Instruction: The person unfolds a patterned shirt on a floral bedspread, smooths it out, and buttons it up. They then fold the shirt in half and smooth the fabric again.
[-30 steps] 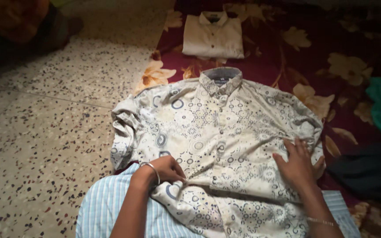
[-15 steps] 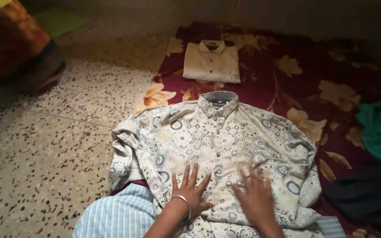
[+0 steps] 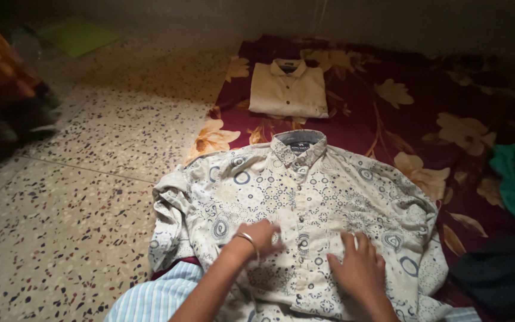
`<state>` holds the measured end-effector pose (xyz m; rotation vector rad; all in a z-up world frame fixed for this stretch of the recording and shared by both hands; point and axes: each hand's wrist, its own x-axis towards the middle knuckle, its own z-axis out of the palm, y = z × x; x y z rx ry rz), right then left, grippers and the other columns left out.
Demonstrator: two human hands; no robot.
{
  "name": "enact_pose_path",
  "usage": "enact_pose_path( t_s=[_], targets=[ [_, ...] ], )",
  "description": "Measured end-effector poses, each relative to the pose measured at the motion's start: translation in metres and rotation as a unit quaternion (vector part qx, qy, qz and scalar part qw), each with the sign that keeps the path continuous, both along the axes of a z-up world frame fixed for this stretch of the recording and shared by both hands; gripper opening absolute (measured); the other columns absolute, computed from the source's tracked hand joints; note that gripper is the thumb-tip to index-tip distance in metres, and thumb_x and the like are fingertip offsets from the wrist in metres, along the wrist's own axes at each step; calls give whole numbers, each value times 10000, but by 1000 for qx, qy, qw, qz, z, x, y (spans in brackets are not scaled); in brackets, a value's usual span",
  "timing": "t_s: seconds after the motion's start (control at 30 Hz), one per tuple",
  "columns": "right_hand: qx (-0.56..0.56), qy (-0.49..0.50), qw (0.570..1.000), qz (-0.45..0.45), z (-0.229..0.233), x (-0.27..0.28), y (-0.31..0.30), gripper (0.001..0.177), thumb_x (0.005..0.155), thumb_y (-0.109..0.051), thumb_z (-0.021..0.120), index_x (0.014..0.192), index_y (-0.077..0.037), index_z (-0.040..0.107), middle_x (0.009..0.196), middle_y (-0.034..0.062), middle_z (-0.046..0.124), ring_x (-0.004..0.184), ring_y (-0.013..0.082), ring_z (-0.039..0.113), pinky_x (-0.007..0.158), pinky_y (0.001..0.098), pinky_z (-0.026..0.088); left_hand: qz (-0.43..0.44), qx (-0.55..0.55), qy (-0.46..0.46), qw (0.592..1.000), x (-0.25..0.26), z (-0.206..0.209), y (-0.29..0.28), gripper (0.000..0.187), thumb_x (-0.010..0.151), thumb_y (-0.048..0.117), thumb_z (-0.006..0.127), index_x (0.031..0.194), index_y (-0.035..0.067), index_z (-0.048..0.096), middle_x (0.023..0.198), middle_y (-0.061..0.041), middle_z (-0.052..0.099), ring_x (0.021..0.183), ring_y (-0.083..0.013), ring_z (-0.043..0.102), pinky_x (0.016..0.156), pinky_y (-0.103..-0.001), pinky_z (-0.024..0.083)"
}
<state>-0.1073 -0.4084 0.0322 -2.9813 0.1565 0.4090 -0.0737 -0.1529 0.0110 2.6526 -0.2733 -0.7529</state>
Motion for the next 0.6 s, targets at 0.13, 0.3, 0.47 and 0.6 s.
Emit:
enact_pose_path(
  t_s=[0.13, 0.3, 0.47, 0.6],
  targets=[
    [12, 20, 999, -22, 7, 23, 24, 639, 934, -603, 562, 1451, -236, 482, 1649, 66, 332, 1561, 258, 316, 1240, 521, 288, 98, -40, -195, 975, 3, -14, 20, 731, 848, 545, 679, 1496, 277, 471, 1569, -101, 416, 1451, -284, 407, 1160, -581, 377],
    [93, -70, 984, 131, -8, 24, 60, 719, 971, -563, 449, 1588, -225, 300, 1705, 103, 128, 1572, 297, 110, 1196, 547, 52, 106, 26, -130, 985, 11, -1, 29, 1122, 728, 634, 797, 1607, 338, 165, 1696, -129, 37, 1577, -306, 27, 1185, -711, 80],
    [60, -96, 981, 159, -14, 35, 54, 750, 965, -624, 359, 1608, -261, 223, 1731, 38, 80, 1541, 204, 51, 1211, 502, -25, 84, 56, -71, 992, 24, -4, 33, 1300, 682, 749, 786, 1639, 352, 1, 1706, -162, -182, 1578, -344, -174, 1163, -751, -50],
    [6, -112, 988, 109, -28, 43, 23, 759, 951, -639, 339, 1627, -312, 235, 1731, 43, 69, 1561, 235, 30, 1180, 526, -46, 86, 54, -40, 994, 27, -4, 36, 1381, 627, 774, 803, 1640, 345, -32, 1701, -175, -237, 1566, -361, -231, 1150, -759, -88]
  ],
)
